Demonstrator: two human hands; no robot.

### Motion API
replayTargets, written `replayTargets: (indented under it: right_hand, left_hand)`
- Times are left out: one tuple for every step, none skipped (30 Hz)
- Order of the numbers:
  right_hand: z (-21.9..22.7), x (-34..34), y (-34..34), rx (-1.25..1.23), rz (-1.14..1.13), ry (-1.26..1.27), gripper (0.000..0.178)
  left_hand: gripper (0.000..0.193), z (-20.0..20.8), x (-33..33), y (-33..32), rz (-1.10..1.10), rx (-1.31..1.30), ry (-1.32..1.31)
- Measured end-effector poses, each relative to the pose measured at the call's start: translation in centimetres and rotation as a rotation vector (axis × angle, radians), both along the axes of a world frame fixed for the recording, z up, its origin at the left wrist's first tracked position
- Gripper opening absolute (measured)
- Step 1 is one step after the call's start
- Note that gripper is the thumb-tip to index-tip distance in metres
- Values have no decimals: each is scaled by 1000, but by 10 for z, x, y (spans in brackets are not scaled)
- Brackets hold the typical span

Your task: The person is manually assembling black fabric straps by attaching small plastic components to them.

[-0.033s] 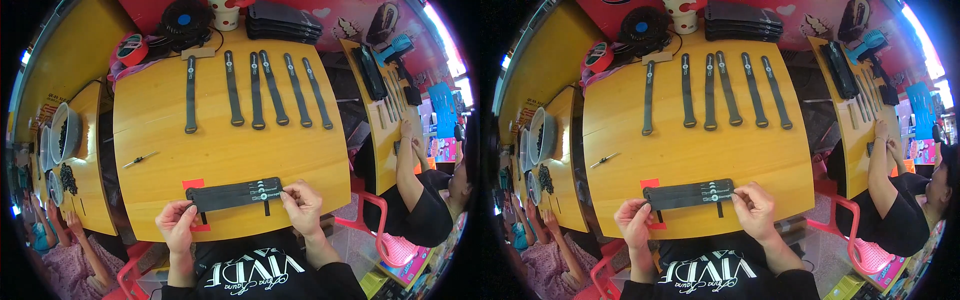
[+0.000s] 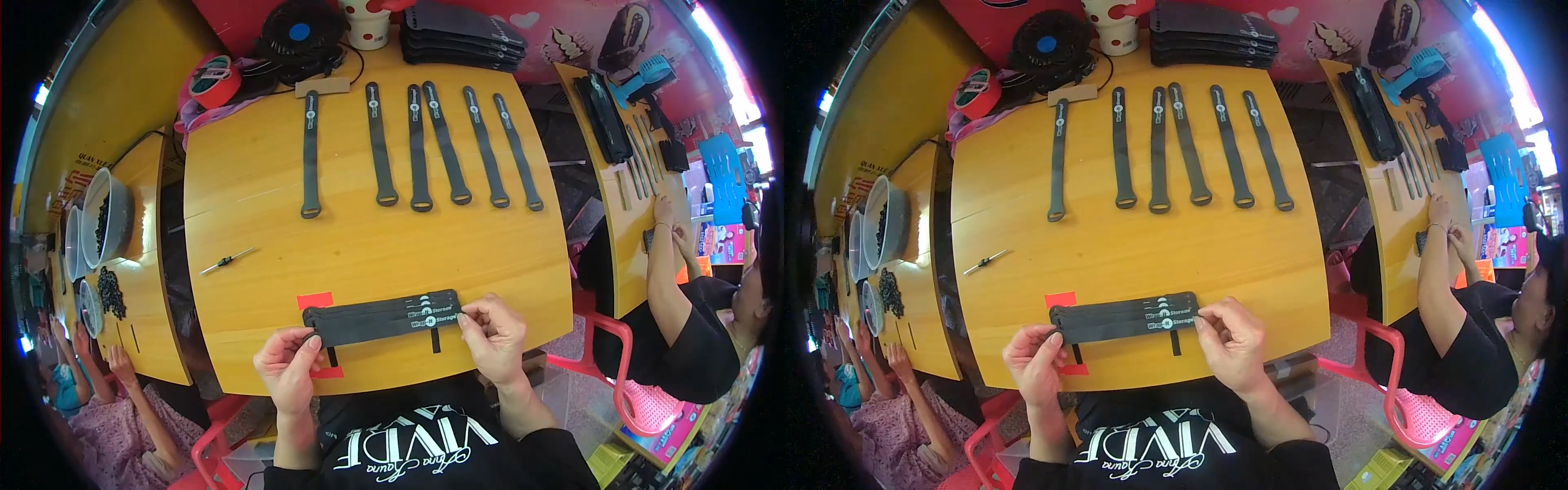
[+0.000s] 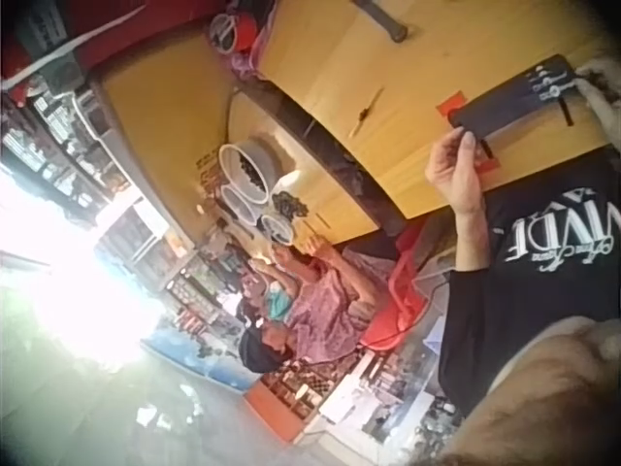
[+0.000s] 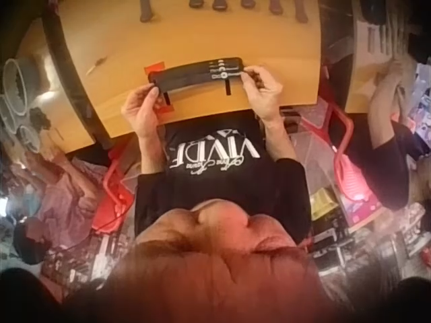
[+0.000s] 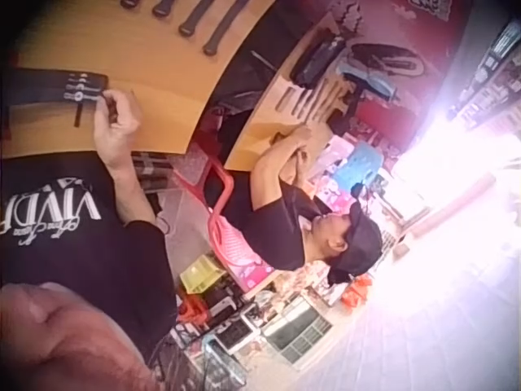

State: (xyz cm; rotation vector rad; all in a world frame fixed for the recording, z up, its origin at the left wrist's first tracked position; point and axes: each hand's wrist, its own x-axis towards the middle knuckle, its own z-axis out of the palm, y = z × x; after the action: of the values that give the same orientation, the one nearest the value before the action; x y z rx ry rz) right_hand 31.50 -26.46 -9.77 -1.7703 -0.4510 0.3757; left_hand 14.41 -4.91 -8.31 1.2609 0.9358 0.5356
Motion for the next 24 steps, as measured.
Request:
replayTargets:
  right_hand:
    - [-1, 0, 0, -5, 3, -15, 12]
    - [-2, 0, 0, -9, 7, -30, 12]
    - [-3, 0, -1, -10, 6, -29, 12]
    - [-4, -1, -1, -4, 0, -12, 12]
    - [-4, -1, -1, 2, -7, 5, 12]
    - [-5, -1, -1, 2, -7, 6, 12]
    - [-5, -2, 0, 5, -13, 6, 13]
    - [-5, -2, 0, 8, -18, 6, 13]
    - [-5, -2, 1, 7, -19, 5, 13]
    - [-6, -3, 1, -6, -24, -2, 14]
    - [-6, -3, 1, -19, -28, -10, 14]
    - [-6, -3, 1, -20, -30, -11, 14]
    - [-6, -3, 2, -17, -36, -7, 15]
    - [-5, -4, 2, -13, -42, -2, 15]
    - [-5, -4, 4, -14, -44, -3, 15]
    - [-5, -5, 5, -10, -78, 19, 15]
    - [-5, -5, 6, -6, -112, 42, 15]
    - [-4, -5, 6, -6, -112, 41, 15]
    - [-3, -5, 7, -9, -108, 40, 15]
    - [-3, -5, 7, -11, -105, 39, 15]
    - [-3, -5, 7, -11, -106, 39, 15]
    - [-4, -5, 6, -5, -102, 30, 15]
    - [-5, -5, 6, 1, -99, 21, 15]
    - [-5, -5, 6, 2, -100, 21, 15]
  left_hand:
    - [11, 0, 0, 0, 5, 9, -1]
    - [11, -1, 0, 0, 9, 18, -2]
    - [11, -1, 1, 0, 8, 16, -1]
    - [11, -1, 1, -1, 10, 21, 9]
    - [11, -1, 2, -1, 12, 26, 19]
    - [11, -1, 2, -1, 12, 26, 19]
    - [11, -2, 2, -1, 16, 27, 14]
    - [11, -2, 2, -1, 21, 29, 8]
    - [11, -2, 2, -1, 20, 28, 8]
    - [11, -2, 3, -2, 23, 26, -2]
    - [11, -2, 3, -2, 26, 23, -12]
    - [11, -2, 3, -1, 23, 22, -13]
    - [11, -3, 2, -1, 24, 22, -12]
    - [11, -3, 2, 0, 24, 22, -10]
    - [11, -3, 1, 0, 23, 22, -11]
    - [11, -4, 1, 0, 27, 13, -20]
    - [10, -4, 1, 0, 31, 4, -28]
    - [10, -4, 1, 0, 31, 3, -29]
    - [10, -4, 1, 0, 34, 1, -30]
    - [10, -3, 1, 1, 38, -2, -31]
    - [10, -3, 1, 1, 37, -2, -31]
    - [10, -2, 1, 1, 31, -2, -35]
    - [10, -2, 1, 1, 26, -3, -40]
    - [10, -3, 1, 1, 25, -2, -40]
